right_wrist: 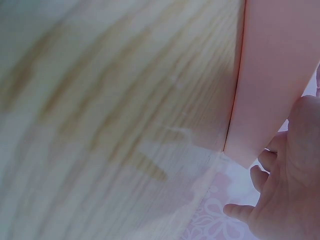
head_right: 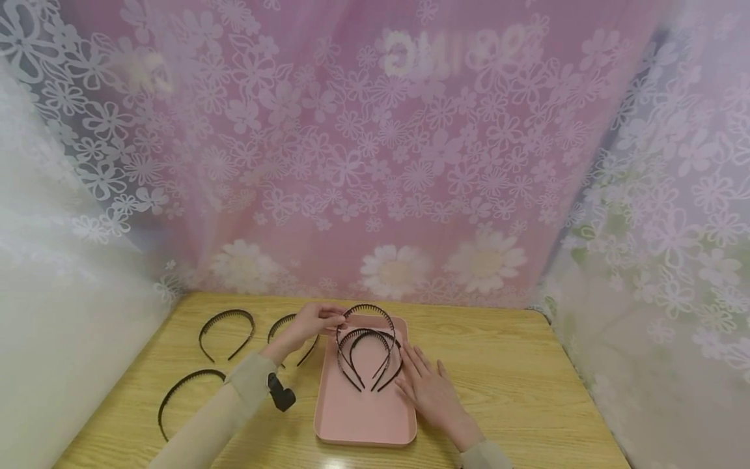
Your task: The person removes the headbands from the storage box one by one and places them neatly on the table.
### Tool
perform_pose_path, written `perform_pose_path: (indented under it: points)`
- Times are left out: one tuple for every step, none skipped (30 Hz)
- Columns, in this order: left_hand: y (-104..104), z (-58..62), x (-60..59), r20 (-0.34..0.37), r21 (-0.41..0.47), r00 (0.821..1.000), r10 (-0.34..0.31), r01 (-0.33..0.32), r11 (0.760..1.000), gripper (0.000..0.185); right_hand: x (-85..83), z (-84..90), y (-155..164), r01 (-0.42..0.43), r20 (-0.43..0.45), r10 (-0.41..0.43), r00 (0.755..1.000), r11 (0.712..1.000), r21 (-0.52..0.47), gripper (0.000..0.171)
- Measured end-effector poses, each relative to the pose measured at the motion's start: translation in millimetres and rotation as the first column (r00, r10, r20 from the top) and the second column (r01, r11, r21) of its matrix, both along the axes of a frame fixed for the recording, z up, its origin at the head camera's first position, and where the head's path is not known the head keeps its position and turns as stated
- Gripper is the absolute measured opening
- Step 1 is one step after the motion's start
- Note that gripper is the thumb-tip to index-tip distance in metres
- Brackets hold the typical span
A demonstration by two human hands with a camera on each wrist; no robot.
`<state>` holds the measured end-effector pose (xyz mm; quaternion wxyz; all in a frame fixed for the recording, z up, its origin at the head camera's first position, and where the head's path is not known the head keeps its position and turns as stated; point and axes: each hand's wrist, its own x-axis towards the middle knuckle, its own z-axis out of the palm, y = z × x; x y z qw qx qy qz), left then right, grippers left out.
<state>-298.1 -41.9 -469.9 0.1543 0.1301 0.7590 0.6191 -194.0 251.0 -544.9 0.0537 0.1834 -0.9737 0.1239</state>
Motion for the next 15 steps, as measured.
perform_pose_path:
  points:
    - [-1,0.2,0.1,0.002,0.002,1.0,0.0,0.0,1.0,0.033,0.0,0.0,0,0.0,0.0,0.0,1.0,1.0,-0.002,0.066]
    - [-1,0.3,0.3,0.004,0.004,1.0,0.001,-0.001,1.0,0.034,0.0,0.0,0,0.0,0.0,0.0,1.0,1.0,-0.003,0.066]
    - [-2,0.3,0.4,0.005,0.007,1.0,0.001,-0.001,1.0,0.034,-0.1,-0.2,0,0.0,0.001,0.0,1.0,1.0,-0.004,0.066]
    - [-3,0.7,0.5,0.004,0.008,1.0,0.001,-0.001,1.0,0.034,-0.2,-0.3,0,0.001,0.0,-0.001,1.0,1.0,-0.004,0.066]
    - [-4,1.0,0.8,0.0,0.006,1.0,0.003,-0.003,1.0,0.034,-0.4,-0.4,0,0.001,-0.001,-0.001,1.0,1.0,-0.005,0.066]
    - [-5,1.5,1.3,-0.005,0.005,1.0,0.002,-0.002,1.0,0.035,-0.5,-0.4,0,0.002,-0.002,-0.002,1.0,1.0,-0.006,0.066]
    - [-6,1.7,1.6,-0.01,0.005,1.0,0.006,-0.005,1.0,0.035,-0.5,-0.4,0,0.001,-0.002,-0.001,1.0,1.0,-0.006,0.066]
    - [-8,1.4,1.6,-0.013,0.006,1.0,0.006,-0.006,1.0,0.035,-0.4,-0.2,0,0.001,-0.005,-0.001,1.0,1.0,-0.004,0.066]
    - [-9,1.2,1.5,-0.016,0.009,1.0,0.008,-0.007,1.0,0.035,-0.1,0.4,0,0.0,-0.005,0.0,1.0,1.0,-0.004,0.066]
    - [-11,1.3,1.6,-0.019,0.012,1.0,0.01,-0.01,1.0,0.035,0.2,1.0,-1,-0.002,-0.008,0.002,1.0,1.0,-0.005,0.066]
    - [-12,1.1,1.8,-0.021,0.016,1.0,0.014,-0.014,1.0,0.036,0.4,1.7,-1,-0.003,-0.011,0.003,1.0,1.0,-0.006,0.066]
    - [-14,1.1,1.8,-0.017,0.024,1.0,0.015,-0.014,1.0,0.036,0.5,2.1,-1,-0.003,-0.014,0.003,1.0,1.0,-0.007,0.067]
    - [-15,1.2,1.8,-0.012,0.027,1.0,0.019,-0.019,0.999,0.036,0.7,2.5,-1,-0.004,-0.018,0.004,1.0,1.0,-0.007,0.067]
    - [-17,1.3,2.0,-0.007,0.031,1.0,0.02,-0.02,0.999,0.037,0.9,2.8,-1,-0.004,-0.022,0.004,1.0,1.0,-0.007,0.067]
    - [-19,1.5,2.3,-0.004,0.031,1.0,0.028,-0.028,0.999,0.037,1.0,3.1,-2,-0.004,-0.024,0.004,1.0,1.0,-0.01,0.067]
